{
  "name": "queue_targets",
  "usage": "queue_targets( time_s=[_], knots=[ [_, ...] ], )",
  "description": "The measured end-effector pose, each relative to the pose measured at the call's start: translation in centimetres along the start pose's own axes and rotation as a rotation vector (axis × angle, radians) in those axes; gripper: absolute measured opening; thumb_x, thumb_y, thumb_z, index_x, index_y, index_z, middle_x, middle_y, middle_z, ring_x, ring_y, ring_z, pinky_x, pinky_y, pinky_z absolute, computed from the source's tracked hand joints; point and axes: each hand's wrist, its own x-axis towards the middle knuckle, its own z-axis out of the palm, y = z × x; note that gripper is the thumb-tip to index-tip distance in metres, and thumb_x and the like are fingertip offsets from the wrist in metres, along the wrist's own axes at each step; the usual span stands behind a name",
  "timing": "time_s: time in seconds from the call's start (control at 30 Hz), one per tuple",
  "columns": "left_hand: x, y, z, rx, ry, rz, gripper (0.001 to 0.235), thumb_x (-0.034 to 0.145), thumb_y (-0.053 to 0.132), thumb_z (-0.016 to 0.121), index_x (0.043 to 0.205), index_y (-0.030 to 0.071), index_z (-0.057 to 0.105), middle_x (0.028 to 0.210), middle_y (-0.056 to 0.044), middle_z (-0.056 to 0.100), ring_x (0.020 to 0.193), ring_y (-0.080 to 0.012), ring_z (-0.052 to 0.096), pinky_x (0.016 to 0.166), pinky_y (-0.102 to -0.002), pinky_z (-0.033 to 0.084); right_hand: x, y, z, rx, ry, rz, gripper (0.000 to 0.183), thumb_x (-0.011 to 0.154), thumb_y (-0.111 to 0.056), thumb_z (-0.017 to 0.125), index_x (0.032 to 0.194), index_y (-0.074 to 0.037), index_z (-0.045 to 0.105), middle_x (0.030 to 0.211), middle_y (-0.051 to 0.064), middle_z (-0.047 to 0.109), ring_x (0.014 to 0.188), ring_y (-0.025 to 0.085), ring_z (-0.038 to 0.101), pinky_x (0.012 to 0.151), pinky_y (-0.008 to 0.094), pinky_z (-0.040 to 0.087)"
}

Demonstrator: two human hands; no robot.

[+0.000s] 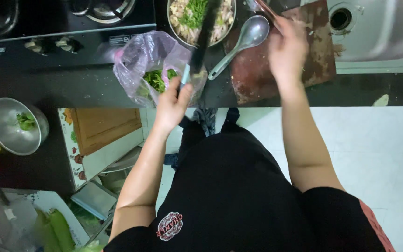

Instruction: Chopping green herbs on a wooden cutting board in a kitchen.

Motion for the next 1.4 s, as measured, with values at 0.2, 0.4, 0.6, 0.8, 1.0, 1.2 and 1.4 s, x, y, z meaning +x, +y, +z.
queue_targets(
  time_s=[0.2,0.4,0.6,0.8,1.0,1.2,1.4],
  knots=[
    [-1.4,-2.1,6.0,0.246,-0.18,0.131,0.035,0.1,0.038,0.066,0.122,0.011,0.066,0.074,-0.013,0.069,0.065,-0.0253,0.068,0.062,-0.039,0.053,-7.3,10.5,-2.8,-0.074,0.046,0.379,0.039,0.09,-0.001,0.073,0.128,-0.002,0.07,0.125,0.021,0.064,0.115,0.037,0.063,0.102,0.045,0.05],
    [-1.0,-6.0,12.5,0.457,-0.221,0.178,0.038,0.098,0.038,0.065,0.125,0.011,0.062,0.087,-0.019,0.073,0.082,-0.0394,0.072,0.076,-0.05,0.058,-9.6,12.4,-1.7,-0.098,-0.039,0.185,0.045,0.086,-0.001,0.081,0.129,0.004,0.068,0.121,0.027,0.06,0.11,0.045,0.06,0.095,0.048,0.048],
    [1.0,-10.5,15.8,0.637,-0.191,0.359,0.042,0.093,0.023,0.064,0.133,0.011,0.057,0.112,-0.016,0.068,0.105,-0.0349,0.069,0.086,-0.046,0.057,-7.1,5.0,-3.0,0.234,0.097,0.27,0.033,0.098,-0.001,0.07,0.131,-0.005,0.069,0.126,0.014,0.063,0.107,0.026,0.068,0.094,0.037,0.057],
    [-1.5,-8.7,11.4,0.67,-0.031,0.662,0.051,0.077,0.016,0.065,0.126,0.006,0.062,0.116,-0.02,0.067,0.101,-0.036,0.067,0.083,-0.045,0.056,-3.5,-10.8,-2.5,0.296,-0.114,-0.336,0.032,0.102,0.004,0.071,0.133,-0.003,0.067,0.141,0.014,0.065,0.129,0.03,0.066,0.111,0.04,0.054],
    [-4.0,-5.8,-0.4,0.469,0.145,0.555,0.014,0.08,-0.001,0.063,0.088,0.006,0.073,0.088,-0.013,0.073,0.075,-0.0324,0.071,0.066,-0.044,0.058,-2.1,-18.7,6.2,0.452,-0.442,-0.571,0.03,0.106,-0.014,0.065,0.136,-0.007,0.066,0.137,0.017,0.066,0.127,0.033,0.064,0.104,0.04,0.055],
    [1.9,-7.0,-5.5,0.349,0.322,0.463,0.023,0.088,-0.006,0.059,0.106,0.004,0.071,0.103,-0.015,0.073,0.099,-0.0337,0.072,0.088,-0.044,0.058,-2.9,-19.6,10.1,-0.131,-0.832,-0.604,0.032,0.097,-0.023,0.059,0.119,-0.003,0.072,0.105,0.018,0.074,0.102,0.033,0.07,0.1,0.05,0.048],
    [5.5,-13.1,-4.1,0.606,0.03,0.629,0.044,0.082,0.012,0.07,0.125,0.002,0.069,0.124,-0.021,0.07,0.116,-0.0376,0.064,0.098,-0.045,0.052,-3.9,-17.4,9.7,-0.503,-1.133,-0.332,0.029,0.096,-0.018,0.054,0.097,-0.004,0.079,0.103,0.02,0.074,0.1,0.037,0.072,0.088,0.048,0.055]
  ],
)
